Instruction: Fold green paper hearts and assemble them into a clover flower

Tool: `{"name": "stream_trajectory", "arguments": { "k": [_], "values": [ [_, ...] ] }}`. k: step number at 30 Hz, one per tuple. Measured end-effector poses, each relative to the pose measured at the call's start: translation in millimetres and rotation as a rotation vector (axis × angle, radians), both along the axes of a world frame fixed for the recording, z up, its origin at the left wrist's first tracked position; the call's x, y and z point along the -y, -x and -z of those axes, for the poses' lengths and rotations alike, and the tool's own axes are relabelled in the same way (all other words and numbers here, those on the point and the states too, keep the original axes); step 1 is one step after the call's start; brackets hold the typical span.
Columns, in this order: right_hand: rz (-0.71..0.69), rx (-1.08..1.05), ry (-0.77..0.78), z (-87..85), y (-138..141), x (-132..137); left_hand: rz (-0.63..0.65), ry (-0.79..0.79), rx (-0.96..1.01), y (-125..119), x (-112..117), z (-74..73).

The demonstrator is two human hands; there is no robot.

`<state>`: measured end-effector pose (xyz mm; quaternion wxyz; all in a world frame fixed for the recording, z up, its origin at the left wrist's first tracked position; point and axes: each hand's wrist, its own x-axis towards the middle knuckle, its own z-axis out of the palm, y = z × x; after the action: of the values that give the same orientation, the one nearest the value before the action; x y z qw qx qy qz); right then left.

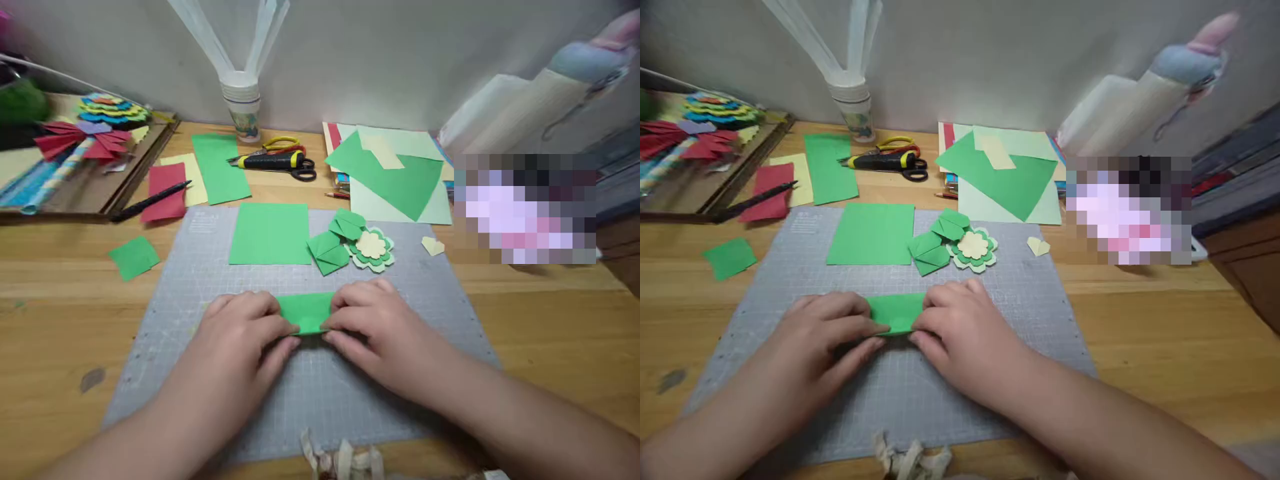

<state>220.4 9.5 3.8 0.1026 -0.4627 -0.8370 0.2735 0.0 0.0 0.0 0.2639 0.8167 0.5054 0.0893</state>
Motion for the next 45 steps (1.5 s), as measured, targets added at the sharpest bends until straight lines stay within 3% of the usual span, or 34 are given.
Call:
{"name": "stream_trajectory", "arguments": {
  "k": [5, 14, 30, 34, 39, 45],
  "values": [
    [0.098, -0.065, 0.097, 5.0, 1.2, -4.3, -0.076, 0.044, 0.078, -0.4, -6.2, 4.8],
    [0.178, -0.074, 0.024, 13.2, 7.2, -6.5, -0.156, -0.080, -0.032, -3.7, -9.0, 12.8],
    [0.220, -0.005, 0.000, 14.0, 13.0, -9.8, -0.079, -0.117, -0.162, -9.4, -10.2, 11.9],
    [0.226, 0.007, 0.008, 12.9, 13.2, -10.5, -0.082, -0.136, -0.091, -6.7, -12.4, 13.3],
    [0.223, 0.010, 0.008, 13.2, 13.4, -10.5, 0.070, -0.194, 0.070, 0.4, -14.5, 18.6],
    [0.227, 0.017, 0.003, 12.7, 13.9, -11.0, 0.100, -0.283, 0.081, 1.7, -14.6, 20.8]
  ]
}}
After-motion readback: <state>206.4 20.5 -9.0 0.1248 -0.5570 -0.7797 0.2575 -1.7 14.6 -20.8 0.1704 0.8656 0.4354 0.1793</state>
